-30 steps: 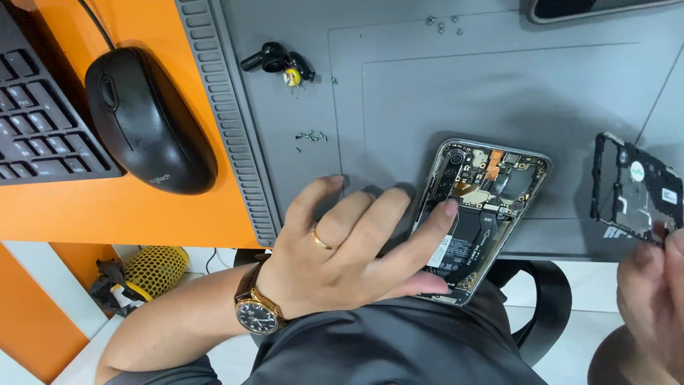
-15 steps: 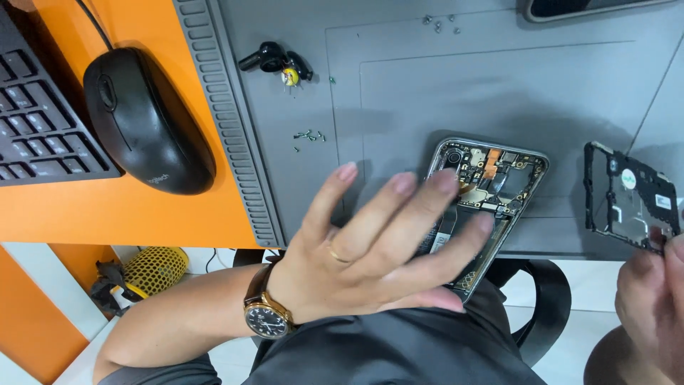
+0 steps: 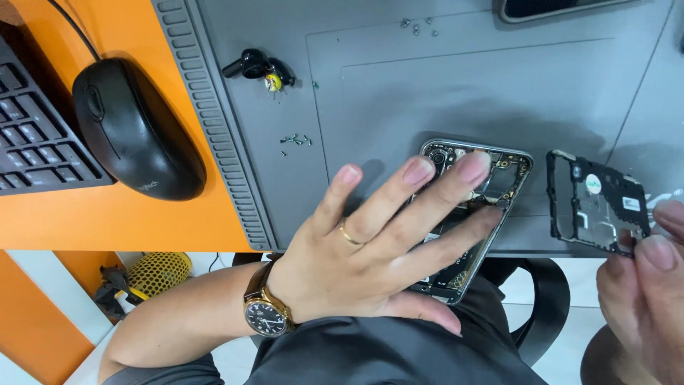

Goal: The person places a small black circuit board into the internal cavity of a disassembled smartphone. They then use a screwdriver to tighten screws around the board and other internal components to secure them in place.

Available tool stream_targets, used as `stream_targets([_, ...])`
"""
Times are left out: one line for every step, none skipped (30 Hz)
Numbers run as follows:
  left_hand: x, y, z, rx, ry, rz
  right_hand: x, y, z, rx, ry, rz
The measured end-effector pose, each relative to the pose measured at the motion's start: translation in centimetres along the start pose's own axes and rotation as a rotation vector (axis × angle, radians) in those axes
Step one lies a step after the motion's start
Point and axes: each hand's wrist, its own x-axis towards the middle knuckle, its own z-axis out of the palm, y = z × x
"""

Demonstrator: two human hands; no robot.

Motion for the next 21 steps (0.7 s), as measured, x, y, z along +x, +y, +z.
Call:
stream_targets([0.2,0.0,0.0,0.001,0.0,-0.001,0.3,-0.6,0.0,0.001,0.0,-0.002])
stream_targets([0.3,0.0,0.0,-0.029,0.004,-0.011,0.7,-1.2,0.1,0.262,-0.042,0.378])
stream_targets([0.4,0.0,0.0,-0.062,0.006,-0.023,0.9,-1.9,0.1,0.524,-0.092,0.758])
stream_targets([0.5,0.0,-0.1,-0.064,0.004,-0.025,1.1,-2.2,-0.2,0.525,-0.096,0.759])
stream_targets([0.6,0.0,-0.2,-0.043,-0.009,-0.023,1.3,-2.5,-0.5,0.372,-0.055,0.496])
stream_targets([0.7,0.0,-0.3,-0.022,-0.021,-0.021,1.6,-2.8,-0.9,0.219,-0.017,0.233])
stream_targets([0.6,0.0,-0.4,-0.014,-0.015,-0.018,3.7,-4.4,-1.7,0.215,-0.008,0.229])
stream_targets([0.6,0.0,-0.5,-0.041,-0.024,-0.028,5.8,-6.0,-2.4,0.446,-0.01,0.656])
stream_targets([0.5,0.2,-0.6,-0.076,-0.039,-0.038,7.8,-7.8,-3.3,0.681,-0.03,1.087])
stream_targets([0.2,0.3,-0.3,-0.078,-0.036,-0.036,7.3,-8.2,-3.6,0.679,-0.027,1.089])
stream_targets([-0.1,0.5,-0.1,-0.117,-0.033,-0.028,6.9,-8.7,-4.0,0.491,-0.045,0.796])
stream_targets([-0.5,0.6,0.2,-0.155,-0.03,-0.019,6.5,-9.1,-4.4,0.308,-0.068,0.503])
stream_targets([-0.9,0.7,0.3,-0.151,-0.029,-0.024,7.7,-9.6,-4.8,0.309,-0.069,0.496])
stream_targets([-1.4,0.8,0.4,-0.161,0.096,-0.063,8.9,-10.2,-5.3,0.328,-0.102,0.537])
stream_targets([-1.9,1.0,0.4,-0.18,0.219,-0.099,9.8,-10.9,-5.8,0.345,-0.141,0.588])
stream_targets([-1.7,0.6,0.3,-0.185,0.216,-0.101,9.9,-9.7,-5.8,0.344,-0.147,0.591])
stream_targets([-1.5,0.1,0.2,-0.128,0.258,-0.151,10.1,-8.5,-5.6,0.117,-0.183,0.206])
stream_targets([-1.3,-0.4,0.1,-0.071,0.299,-0.201,10.3,-7.2,-5.5,-0.11,-0.205,-0.18])
stream_targets([-0.9,-0.7,-0.3,-0.066,0.302,-0.202,11.5,-7.2,-5.3,-0.112,-0.201,-0.185])
stream_targets([-0.6,-1.0,-0.7,-0.054,0.295,-0.225,12.7,-7.1,-5.0,-0.13,-0.132,-0.312])
stream_targets([-0.2,-1.2,-1.0,-0.05,0.285,-0.248,13.8,-7.2,-4.9,-0.145,-0.066,-0.433])
